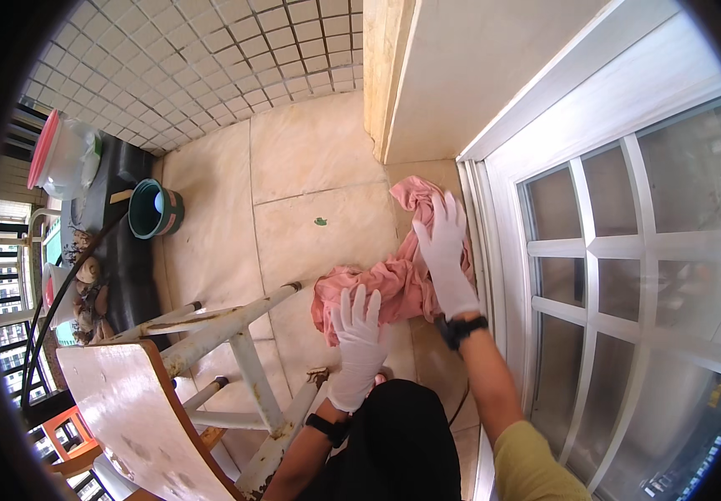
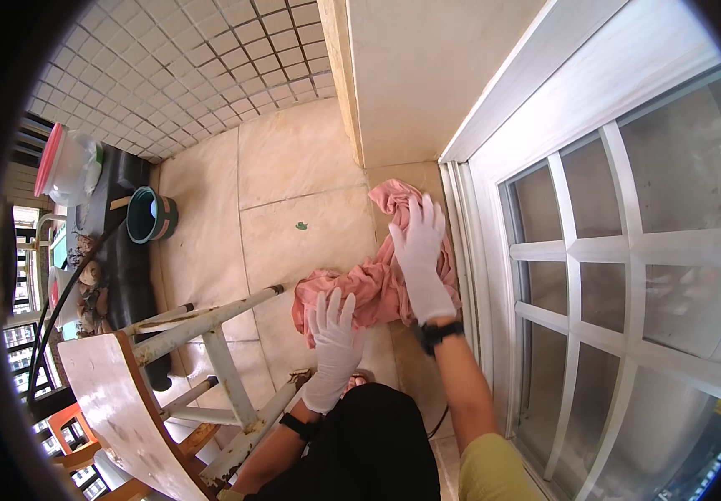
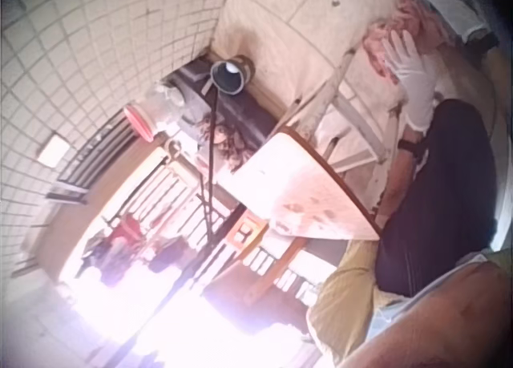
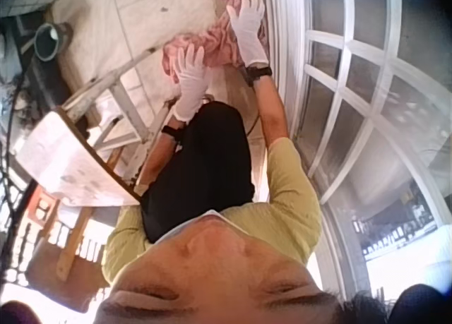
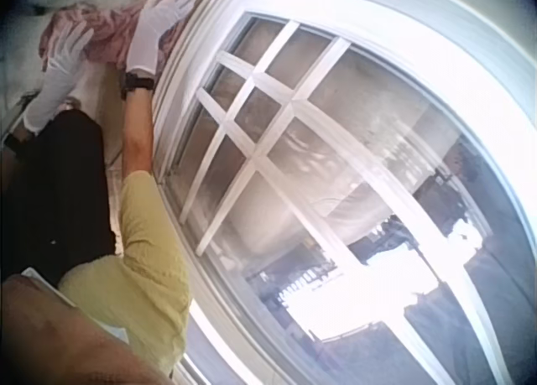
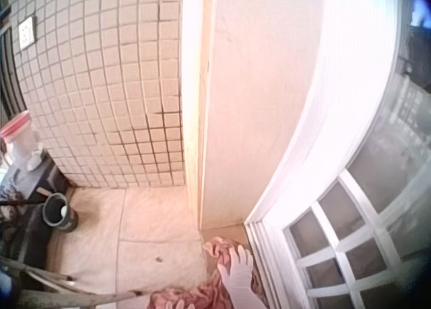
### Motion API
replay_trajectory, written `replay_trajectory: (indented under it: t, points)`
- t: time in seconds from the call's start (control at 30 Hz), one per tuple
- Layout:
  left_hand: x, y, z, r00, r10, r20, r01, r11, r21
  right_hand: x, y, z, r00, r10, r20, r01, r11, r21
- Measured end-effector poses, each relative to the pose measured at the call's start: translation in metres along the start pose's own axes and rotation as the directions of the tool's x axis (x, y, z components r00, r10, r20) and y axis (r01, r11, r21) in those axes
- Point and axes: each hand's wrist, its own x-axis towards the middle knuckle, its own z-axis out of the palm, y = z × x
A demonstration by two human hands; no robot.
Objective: The person cleans a sliding door track by wringing out a cloth in a bucket of water, wiping the metal tracks repeatedly, and then using the cloth to wipe the bottom edge of the glass door frame.
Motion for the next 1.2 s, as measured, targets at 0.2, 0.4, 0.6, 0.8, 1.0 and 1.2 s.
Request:
replay_trajectory:
  t: [0.2, 0.4, 0.6, 0.8, 1.0, 1.2]
  points:
    - [-0.002, -0.013, 0.008, 0.995, -0.101, -0.010, 0.101, 0.985, 0.139, -0.072, 0.025, -0.027, 0.906, 0.287, 0.312, -0.226, 0.950, -0.218]
    - [0.003, -0.020, 0.044, 0.991, -0.133, -0.016, 0.132, 0.991, -0.035, -0.013, 0.041, 0.025, 0.966, 0.199, 0.167, -0.118, 0.908, -0.401]
    - [0.020, 0.010, 0.043, 0.995, -0.072, -0.075, 0.051, 0.966, -0.254, 0.063, 0.054, 0.041, 0.967, 0.148, 0.205, -0.052, 0.911, -0.409]
    - [0.019, 0.000, 0.039, 0.999, -0.033, -0.037, 0.022, 0.960, -0.280, 0.078, 0.054, 0.034, 0.949, 0.238, 0.208, -0.102, 0.853, -0.511]
    - [0.003, -0.009, 0.021, 0.998, -0.062, -0.001, 0.059, 0.955, -0.292, 0.018, 0.050, 0.016, 0.933, 0.227, 0.280, -0.050, 0.852, -0.522]
    - [0.006, -0.003, 0.023, 0.999, -0.027, -0.021, 0.019, 0.953, -0.302, 0.035, 0.047, 0.030, 0.919, 0.266, 0.292, -0.035, 0.790, -0.612]
